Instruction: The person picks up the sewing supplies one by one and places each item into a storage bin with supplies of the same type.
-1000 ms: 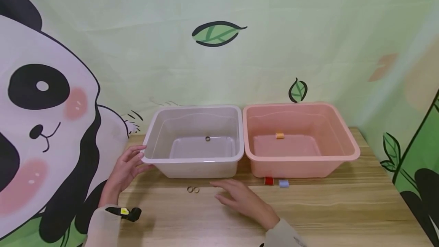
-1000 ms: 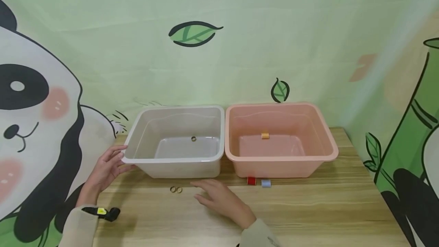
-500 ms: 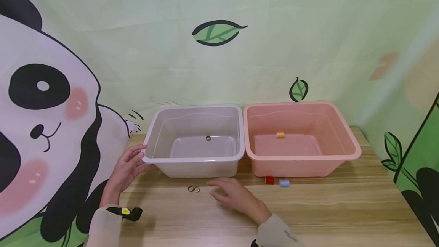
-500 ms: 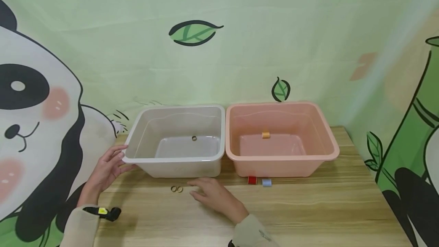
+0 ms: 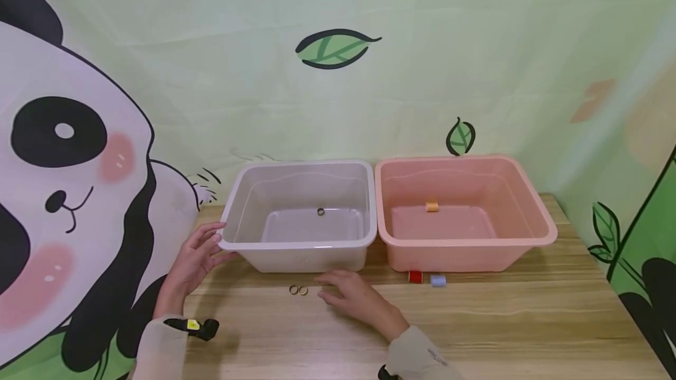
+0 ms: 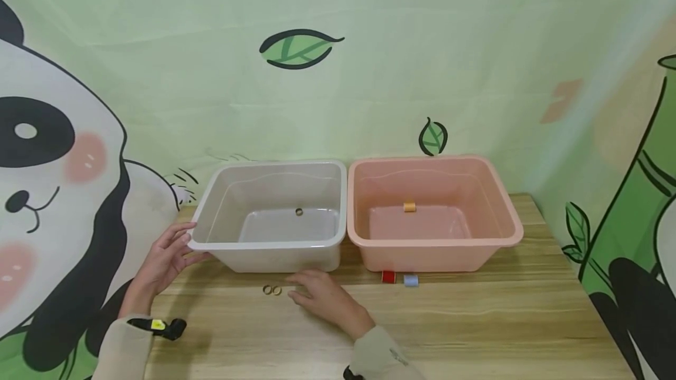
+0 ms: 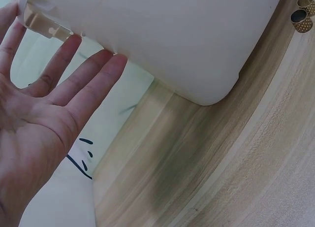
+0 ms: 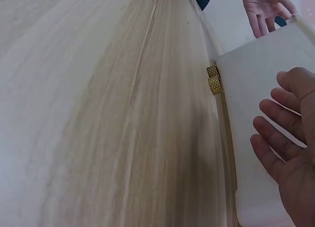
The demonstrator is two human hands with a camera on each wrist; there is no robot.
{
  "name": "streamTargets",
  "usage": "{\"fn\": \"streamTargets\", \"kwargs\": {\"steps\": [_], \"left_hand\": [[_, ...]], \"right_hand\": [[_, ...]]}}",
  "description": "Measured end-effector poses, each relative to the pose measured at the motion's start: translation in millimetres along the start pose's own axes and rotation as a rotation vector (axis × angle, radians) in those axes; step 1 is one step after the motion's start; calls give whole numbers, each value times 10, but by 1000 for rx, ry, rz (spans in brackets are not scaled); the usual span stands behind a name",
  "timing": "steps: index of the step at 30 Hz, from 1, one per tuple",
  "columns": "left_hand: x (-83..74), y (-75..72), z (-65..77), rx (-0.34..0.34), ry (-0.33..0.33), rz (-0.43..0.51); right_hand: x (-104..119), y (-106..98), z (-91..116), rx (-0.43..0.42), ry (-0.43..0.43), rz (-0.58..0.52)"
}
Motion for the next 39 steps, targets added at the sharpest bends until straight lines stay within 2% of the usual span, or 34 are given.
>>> {"fn": "streamTargets", "kwargs": {"steps": [5, 16, 19, 24, 34, 39], "left_hand": [[-8, 21, -20, 10, 2, 6], [-36, 56, -70, 39, 19, 36], [-35, 47, -58, 40, 28, 35], [-29, 7, -26, 29, 40, 12], [19, 31, 21, 55, 40, 44], [-6, 46, -15, 60, 49, 42]], "right_hand": [[-11, 45, -45, -26, -7, 15], [-58, 160, -130, -80, 44, 84], [-109, 197, -130, -88, 73, 98], [-111, 258, -146, -112, 57, 114], [-151, 458, -118, -129, 89, 174], [-164, 445, -121, -194, 99, 217]]}}
Point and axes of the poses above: each hand's wrist, its own z-axis away from the middle knuckle, its own y-axis out of the palm, x = y × z, the point moved 10 cm from there along -z, towards the middle knuckle, and after that the axes turned 14 degrees about -y, right-handed, at the moved point
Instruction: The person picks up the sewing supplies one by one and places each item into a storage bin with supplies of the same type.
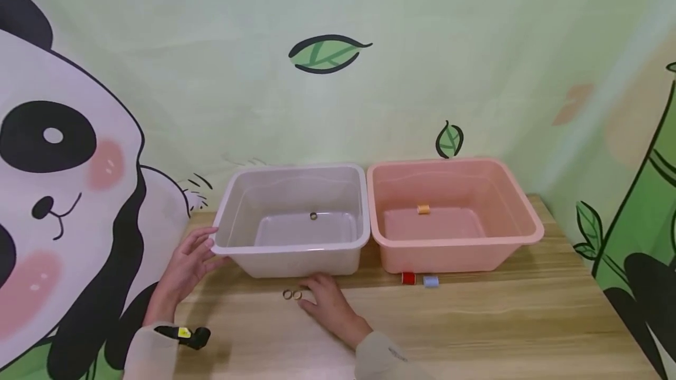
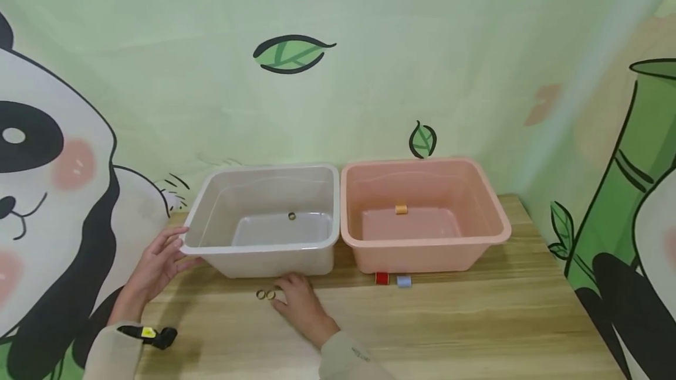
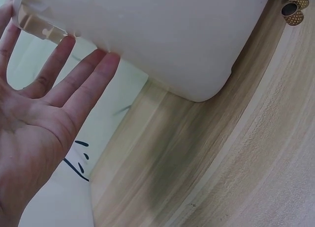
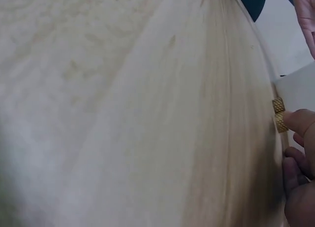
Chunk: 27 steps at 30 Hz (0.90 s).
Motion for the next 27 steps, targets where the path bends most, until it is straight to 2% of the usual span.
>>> {"fn": "streamTargets", "kwargs": {"steps": [6, 12, 21, 27], "left_hand": [[21, -28, 11, -22, -20, -3], [32, -42, 47, -19, -9, 4], [8, 24, -25, -5, -8, -15], [-12, 13, 17, -19, 8, 7]], "right_hand": [[10, 17, 17, -86, 18, -3], [20, 27, 27, -155, 31, 14], [5, -36, 23, -204, 64, 61], [1, 8, 5, -174, 79, 48]]}}
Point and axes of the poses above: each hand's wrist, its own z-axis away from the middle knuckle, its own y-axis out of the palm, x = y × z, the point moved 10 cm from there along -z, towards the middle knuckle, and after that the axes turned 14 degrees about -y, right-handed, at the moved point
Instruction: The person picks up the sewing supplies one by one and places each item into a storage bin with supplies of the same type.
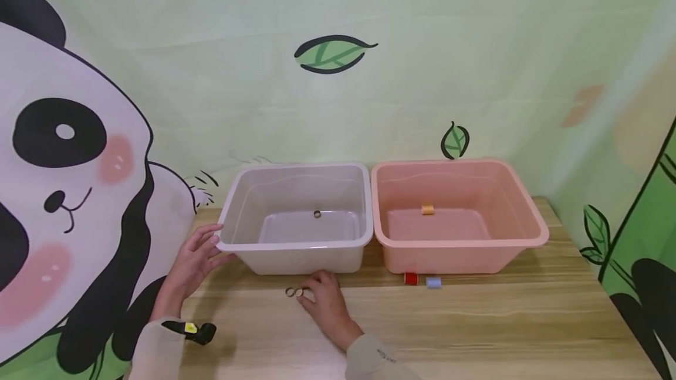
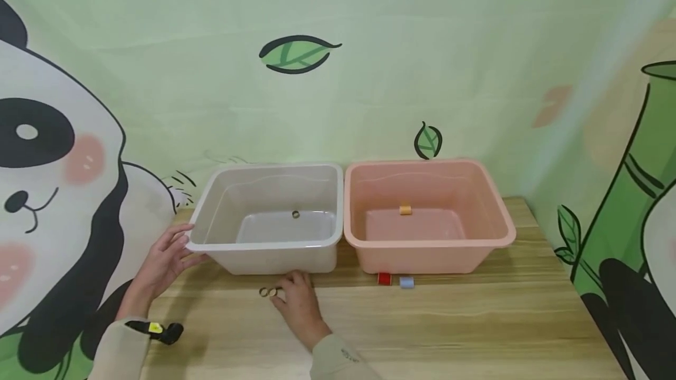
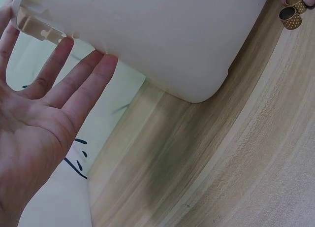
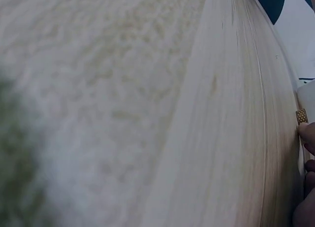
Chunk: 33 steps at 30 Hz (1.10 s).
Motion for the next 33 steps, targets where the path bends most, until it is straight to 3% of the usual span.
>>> {"fn": "streamTargets", "kwargs": {"steps": [8, 19, 26, 33], "left_hand": [[-7, 4, 5, 14, 5, 25], [17, -9, 7, -2, 7, 15], [14, -5, 18, -4, 7, 23], [1, 15, 13, 4, 14, 37]], "right_hand": [[-13, -2, 1, 4, 0, -30], [-70, 14, 30, 51, 75, -97], [-39, -32, 34, 20, 38, -112], [-96, -53, 16, 92, 50, -189]]}}
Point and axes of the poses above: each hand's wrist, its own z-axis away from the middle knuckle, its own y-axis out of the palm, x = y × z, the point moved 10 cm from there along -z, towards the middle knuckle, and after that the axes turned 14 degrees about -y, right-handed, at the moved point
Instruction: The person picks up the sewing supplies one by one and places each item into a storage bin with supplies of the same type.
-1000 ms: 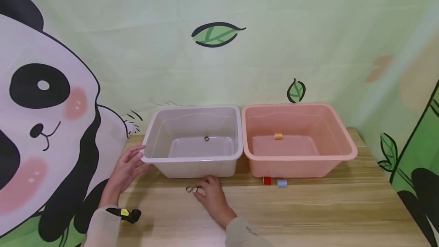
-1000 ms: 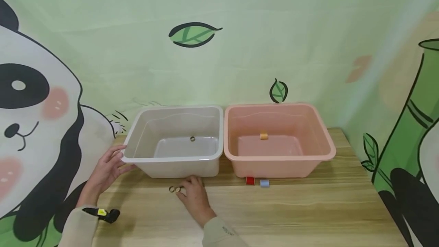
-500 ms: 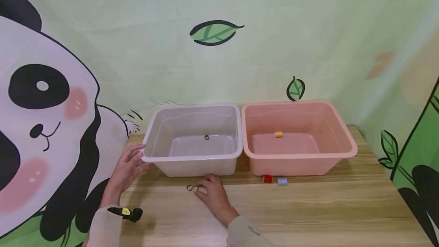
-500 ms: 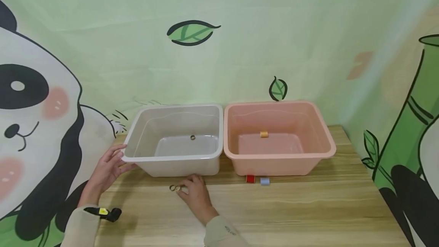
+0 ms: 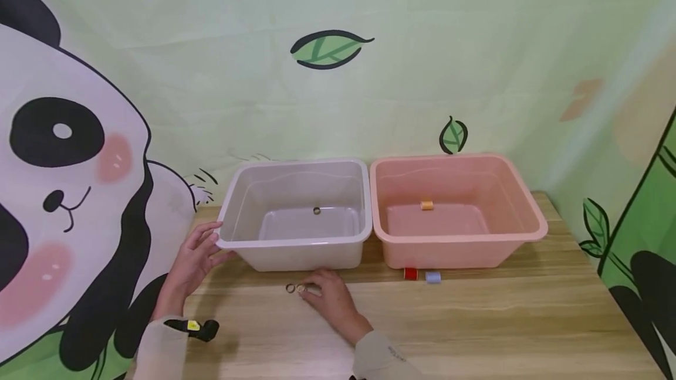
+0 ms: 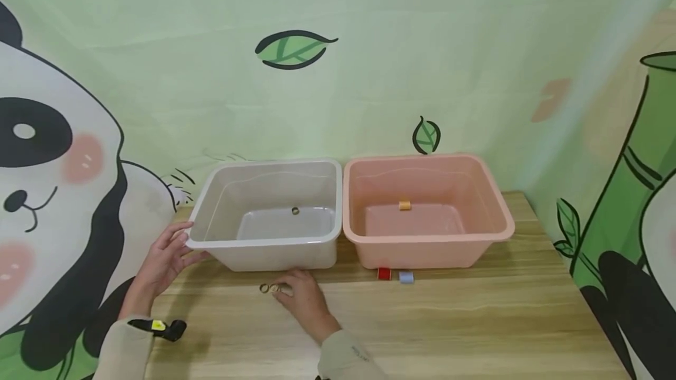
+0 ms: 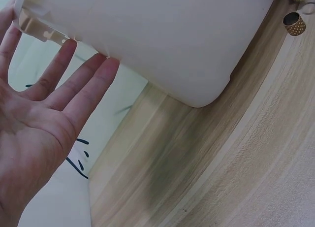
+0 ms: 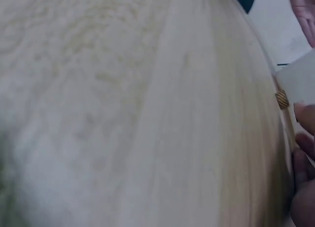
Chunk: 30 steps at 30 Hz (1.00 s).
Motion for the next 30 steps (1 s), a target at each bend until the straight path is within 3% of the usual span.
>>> {"fn": "streamTargets", "kwargs": {"steps": [9, 23, 30], "left_hand": [[21, 15, -2, -14, -1, 0], [-20, -18, 19, -26, 10, -17], [14, -51, 10, -81, -35, -46]], "right_hand": [[-48, -137, 78, 0, -24, -145], [50, -199, 37, -18, -72, -153], [49, -249, 34, -30, -69, -144]]}}
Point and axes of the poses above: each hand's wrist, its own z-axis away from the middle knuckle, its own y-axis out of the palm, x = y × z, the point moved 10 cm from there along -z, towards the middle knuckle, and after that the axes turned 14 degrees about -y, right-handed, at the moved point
